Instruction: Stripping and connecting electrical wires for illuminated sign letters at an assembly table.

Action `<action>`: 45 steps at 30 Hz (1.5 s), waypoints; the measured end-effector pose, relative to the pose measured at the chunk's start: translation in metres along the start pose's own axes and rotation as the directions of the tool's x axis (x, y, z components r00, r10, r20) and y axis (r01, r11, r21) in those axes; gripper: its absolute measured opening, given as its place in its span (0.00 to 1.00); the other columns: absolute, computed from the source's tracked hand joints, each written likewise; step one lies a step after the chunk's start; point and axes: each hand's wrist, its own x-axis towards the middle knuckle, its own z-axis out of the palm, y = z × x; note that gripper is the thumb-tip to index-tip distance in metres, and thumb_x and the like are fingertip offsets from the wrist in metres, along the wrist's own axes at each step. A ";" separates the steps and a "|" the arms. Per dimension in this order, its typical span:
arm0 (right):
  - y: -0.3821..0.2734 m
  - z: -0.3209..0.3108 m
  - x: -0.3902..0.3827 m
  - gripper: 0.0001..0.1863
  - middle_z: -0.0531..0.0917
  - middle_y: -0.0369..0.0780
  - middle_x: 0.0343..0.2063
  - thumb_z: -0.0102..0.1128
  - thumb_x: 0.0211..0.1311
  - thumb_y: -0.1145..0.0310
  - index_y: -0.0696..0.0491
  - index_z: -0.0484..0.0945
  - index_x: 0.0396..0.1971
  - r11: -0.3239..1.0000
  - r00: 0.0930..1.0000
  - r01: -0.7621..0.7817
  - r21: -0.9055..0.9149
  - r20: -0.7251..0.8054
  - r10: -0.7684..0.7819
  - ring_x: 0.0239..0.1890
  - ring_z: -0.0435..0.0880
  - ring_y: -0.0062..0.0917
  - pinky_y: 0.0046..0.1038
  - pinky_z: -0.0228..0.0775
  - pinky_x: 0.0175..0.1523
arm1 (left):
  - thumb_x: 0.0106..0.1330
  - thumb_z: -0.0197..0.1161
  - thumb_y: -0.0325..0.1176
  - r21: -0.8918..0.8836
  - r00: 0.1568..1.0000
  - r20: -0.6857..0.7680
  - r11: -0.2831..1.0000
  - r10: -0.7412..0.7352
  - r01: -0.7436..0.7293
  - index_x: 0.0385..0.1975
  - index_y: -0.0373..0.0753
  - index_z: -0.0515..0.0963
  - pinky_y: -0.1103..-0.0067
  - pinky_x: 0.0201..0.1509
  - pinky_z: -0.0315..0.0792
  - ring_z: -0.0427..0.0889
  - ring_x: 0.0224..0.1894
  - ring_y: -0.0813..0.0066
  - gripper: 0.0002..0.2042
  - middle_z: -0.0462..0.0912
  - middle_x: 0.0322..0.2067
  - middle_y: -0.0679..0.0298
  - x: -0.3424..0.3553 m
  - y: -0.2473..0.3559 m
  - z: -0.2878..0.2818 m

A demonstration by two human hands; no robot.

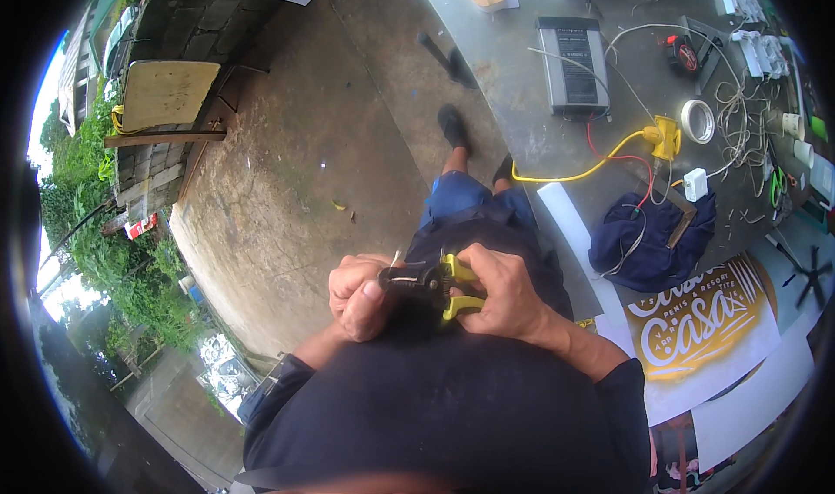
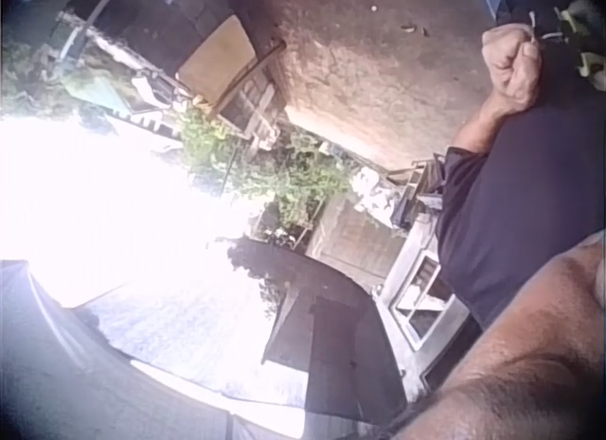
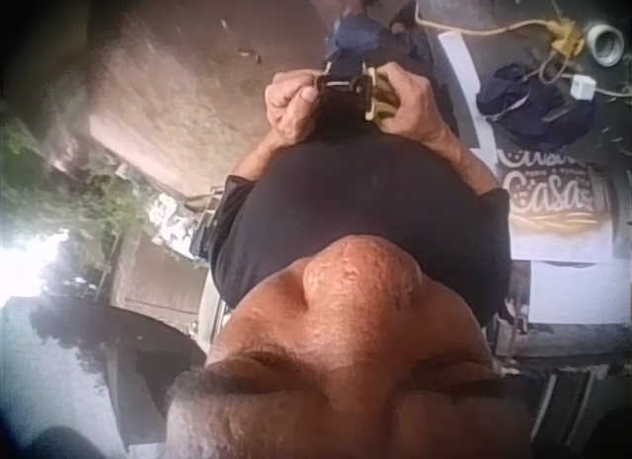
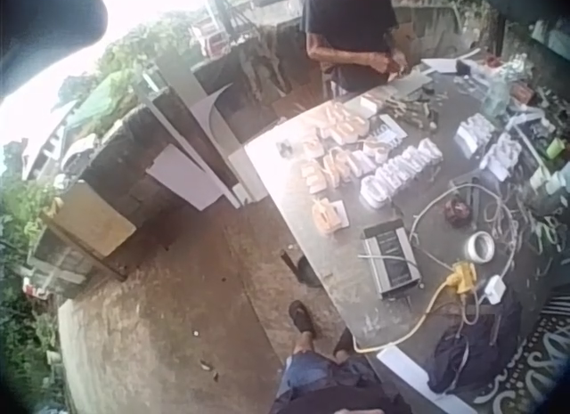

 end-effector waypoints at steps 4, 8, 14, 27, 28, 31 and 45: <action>-0.003 0.000 0.004 0.13 0.78 0.42 0.24 0.67 0.49 0.78 0.58 0.71 0.31 0.999 1.000 -0.019 0.042 -0.013 0.020 0.23 0.82 0.31 0.29 0.73 0.29 | 0.68 0.55 0.29 -0.036 0.999 -0.037 0.999 -0.019 0.018 0.13 0.37 0.57 0.71 0.21 0.49 0.55 0.14 0.72 0.21 0.60 0.12 0.65 0.000 0.002 -0.003; 0.002 -0.013 -0.024 0.08 0.73 0.39 0.20 0.58 0.51 0.80 0.57 0.68 0.29 0.987 0.964 -0.117 0.110 -0.225 0.139 0.21 0.76 0.24 0.28 0.67 0.27 | 0.67 0.57 0.39 -0.276 0.909 -0.401 0.961 -0.114 -0.001 0.16 0.45 0.52 0.73 0.25 0.47 0.49 0.18 0.79 0.22 0.50 0.13 0.73 -0.017 -0.010 -0.047; -0.017 -0.011 0.005 0.12 0.77 0.44 0.23 0.63 0.49 0.79 0.58 0.69 0.33 0.988 0.982 -0.151 -0.034 -0.117 0.147 0.21 0.80 0.39 0.32 0.70 0.28 | 0.67 0.59 0.45 -0.082 0.944 -0.329 0.995 0.031 -0.062 0.22 0.44 0.58 0.75 0.31 0.51 0.56 0.25 0.77 0.19 0.57 0.20 0.70 0.013 0.011 -0.040; -0.023 -0.010 0.018 0.21 0.80 0.47 0.33 0.69 0.47 0.76 0.60 0.72 0.43 0.979 0.987 -0.159 -0.128 0.012 0.162 0.36 0.83 0.45 0.41 0.74 0.42 | 0.65 0.65 0.40 0.096 0.988 -0.137 0.994 0.063 -0.050 0.27 0.43 0.63 0.80 0.32 0.53 0.59 0.27 0.81 0.16 0.65 0.23 0.72 0.028 0.038 -0.010; -0.021 -0.011 0.022 0.26 0.79 0.48 0.39 0.70 0.47 0.76 0.60 0.71 0.49 0.982 0.995 -0.072 -0.175 0.051 0.082 0.43 0.81 0.46 0.41 0.72 0.49 | 0.65 0.65 0.39 0.103 0.990 -0.124 0.993 0.061 -0.048 0.27 0.43 0.63 0.80 0.31 0.53 0.59 0.27 0.81 0.16 0.65 0.23 0.72 0.030 0.039 -0.010; -0.010 -0.013 0.023 0.35 0.75 0.49 0.52 0.70 0.50 0.76 0.59 0.67 0.61 0.992 0.984 -0.012 -0.126 0.174 0.034 0.56 0.77 0.44 0.38 0.67 0.62 | 0.65 0.65 0.37 0.116 0.991 -0.110 0.991 0.073 -0.060 0.26 0.43 0.63 0.80 0.30 0.53 0.60 0.26 0.81 0.15 0.65 0.23 0.71 0.032 0.039 -0.009; 0.047 -0.035 0.030 0.56 0.81 0.52 0.52 0.56 0.66 0.75 0.52 0.20 0.77 0.679 0.834 -0.552 0.483 0.320 0.450 0.43 0.85 0.29 0.30 0.75 0.55 | 0.76 0.52 0.35 -0.058 0.978 -0.208 0.998 -0.018 0.006 0.33 0.36 0.72 0.82 0.33 0.56 0.62 0.28 0.82 0.11 0.69 0.24 0.68 0.049 0.019 -0.001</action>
